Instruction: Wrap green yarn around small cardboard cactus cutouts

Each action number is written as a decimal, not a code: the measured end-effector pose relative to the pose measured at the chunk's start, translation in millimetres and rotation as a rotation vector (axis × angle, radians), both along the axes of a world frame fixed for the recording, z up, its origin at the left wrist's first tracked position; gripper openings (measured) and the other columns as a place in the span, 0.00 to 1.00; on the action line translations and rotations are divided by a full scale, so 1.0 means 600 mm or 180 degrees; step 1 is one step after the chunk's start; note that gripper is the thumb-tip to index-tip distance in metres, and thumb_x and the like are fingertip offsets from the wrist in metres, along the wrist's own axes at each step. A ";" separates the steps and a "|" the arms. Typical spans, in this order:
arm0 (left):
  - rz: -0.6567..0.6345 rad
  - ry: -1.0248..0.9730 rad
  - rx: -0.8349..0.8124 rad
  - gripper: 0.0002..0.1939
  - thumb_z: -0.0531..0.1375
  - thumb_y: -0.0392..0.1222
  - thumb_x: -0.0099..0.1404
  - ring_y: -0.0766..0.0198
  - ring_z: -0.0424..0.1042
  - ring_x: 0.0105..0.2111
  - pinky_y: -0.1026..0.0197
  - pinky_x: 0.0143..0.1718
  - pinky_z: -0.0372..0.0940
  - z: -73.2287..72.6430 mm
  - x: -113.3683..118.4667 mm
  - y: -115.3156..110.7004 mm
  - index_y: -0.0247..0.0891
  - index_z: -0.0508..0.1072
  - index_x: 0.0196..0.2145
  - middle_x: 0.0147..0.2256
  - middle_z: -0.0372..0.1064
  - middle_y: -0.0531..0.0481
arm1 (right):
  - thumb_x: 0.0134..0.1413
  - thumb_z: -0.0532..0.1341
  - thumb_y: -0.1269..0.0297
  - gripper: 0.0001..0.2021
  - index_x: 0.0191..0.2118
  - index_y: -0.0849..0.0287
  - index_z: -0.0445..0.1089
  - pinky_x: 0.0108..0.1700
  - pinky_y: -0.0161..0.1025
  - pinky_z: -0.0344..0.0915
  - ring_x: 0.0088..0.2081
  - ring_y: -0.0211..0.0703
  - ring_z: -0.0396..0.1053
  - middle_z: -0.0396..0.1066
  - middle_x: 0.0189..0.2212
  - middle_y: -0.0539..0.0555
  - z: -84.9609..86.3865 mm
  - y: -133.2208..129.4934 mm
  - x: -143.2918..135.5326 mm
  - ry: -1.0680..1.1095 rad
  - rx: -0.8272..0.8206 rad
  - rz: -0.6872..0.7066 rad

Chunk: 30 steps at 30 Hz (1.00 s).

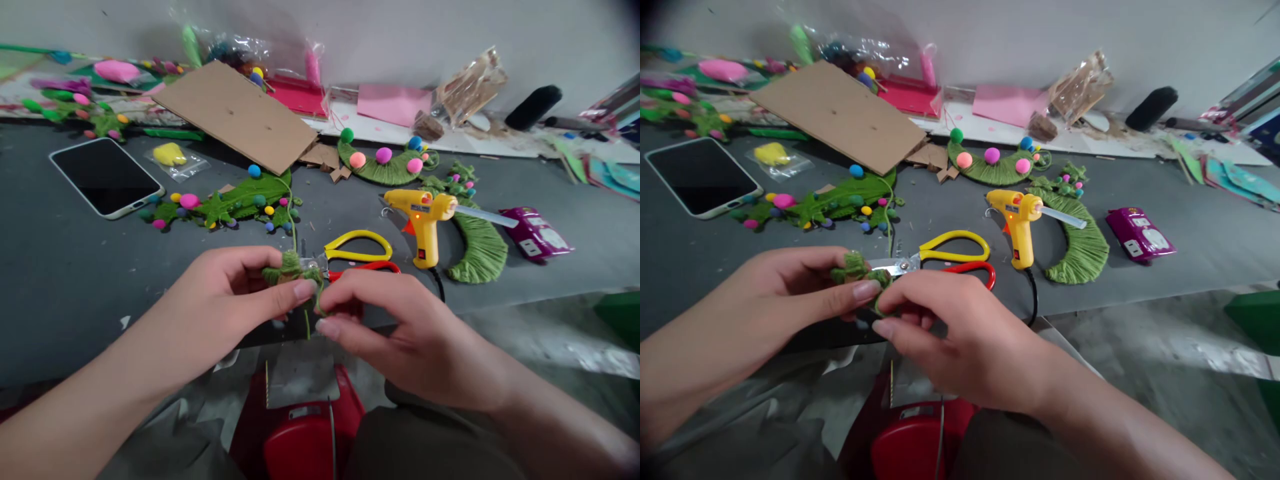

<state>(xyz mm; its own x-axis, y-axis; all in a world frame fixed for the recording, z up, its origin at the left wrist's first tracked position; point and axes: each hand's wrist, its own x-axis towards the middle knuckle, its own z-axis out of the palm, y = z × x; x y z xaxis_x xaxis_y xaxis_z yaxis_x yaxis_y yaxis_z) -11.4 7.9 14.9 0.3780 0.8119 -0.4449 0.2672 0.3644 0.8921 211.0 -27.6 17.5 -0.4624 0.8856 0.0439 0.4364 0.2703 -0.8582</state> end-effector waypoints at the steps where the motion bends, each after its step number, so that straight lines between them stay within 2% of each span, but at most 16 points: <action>1: 0.0005 0.0024 0.0033 0.07 0.68 0.45 0.62 0.67 0.70 0.29 0.69 0.29 0.63 0.000 0.000 0.001 0.41 0.77 0.32 0.28 0.72 0.56 | 0.66 0.64 0.65 0.03 0.39 0.57 0.74 0.35 0.31 0.66 0.32 0.33 0.68 0.73 0.31 0.48 0.000 0.002 0.000 0.0047 0.0052 -0.0115; 4: 0.0006 0.0099 0.0143 0.08 0.70 0.44 0.59 0.67 0.68 0.28 0.70 0.27 0.62 -0.003 0.000 0.004 0.40 0.76 0.29 0.27 0.69 0.55 | 0.64 0.64 0.67 0.02 0.38 0.57 0.75 0.37 0.32 0.68 0.34 0.35 0.70 0.74 0.34 0.50 -0.002 0.007 0.000 0.0187 0.0139 -0.0510; 7: -0.0040 0.0228 0.0134 0.07 0.70 0.45 0.58 0.66 0.68 0.27 0.69 0.25 0.62 -0.005 -0.002 0.005 0.41 0.77 0.31 0.28 0.71 0.53 | 0.64 0.64 0.68 0.02 0.40 0.57 0.75 0.37 0.34 0.70 0.37 0.38 0.73 0.76 0.38 0.52 -0.004 0.009 0.000 0.0274 0.0041 -0.0738; 13: -0.0196 0.0172 -0.0025 0.07 0.70 0.44 0.58 0.63 0.70 0.28 0.67 0.25 0.64 0.001 0.002 0.005 0.41 0.76 0.31 0.31 0.75 0.51 | 0.64 0.63 0.67 0.05 0.42 0.57 0.77 0.35 0.34 0.70 0.36 0.38 0.73 0.77 0.38 0.53 -0.007 0.006 -0.001 0.0407 -0.0159 -0.0800; 19: -0.0245 0.0096 -0.0032 0.09 0.70 0.47 0.58 0.65 0.68 0.23 0.67 0.21 0.60 0.004 0.009 0.006 0.41 0.77 0.31 0.25 0.71 0.53 | 0.61 0.66 0.68 0.03 0.41 0.58 0.74 0.32 0.33 0.70 0.32 0.36 0.72 0.75 0.33 0.51 -0.009 0.006 -0.010 0.0858 -0.0558 -0.1073; 24: -0.0247 0.0119 0.0003 0.08 0.70 0.46 0.58 0.65 0.69 0.25 0.68 0.22 0.61 -0.004 0.007 0.005 0.42 0.79 0.32 0.27 0.72 0.53 | 0.60 0.66 0.70 0.02 0.39 0.59 0.73 0.33 0.31 0.70 0.32 0.34 0.72 0.75 0.33 0.50 -0.004 0.008 -0.015 0.0993 -0.0641 -0.0973; 30: -0.0232 0.0104 -0.0016 0.06 0.71 0.43 0.56 0.66 0.67 0.24 0.68 0.21 0.61 -0.001 0.005 0.005 0.42 0.79 0.31 0.25 0.70 0.54 | 0.62 0.66 0.65 0.03 0.38 0.58 0.77 0.33 0.33 0.71 0.32 0.36 0.72 0.76 0.33 0.51 -0.005 0.007 -0.012 0.0891 -0.0610 -0.0813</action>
<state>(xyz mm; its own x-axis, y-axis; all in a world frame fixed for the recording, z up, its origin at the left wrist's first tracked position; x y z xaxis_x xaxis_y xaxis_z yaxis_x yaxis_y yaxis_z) -8.6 10.7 14.5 0.4212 0.7806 -0.4619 0.3221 0.3473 0.8807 203.7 -23.2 14.5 -0.2206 0.9745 -0.0402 0.2116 0.0076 -0.9773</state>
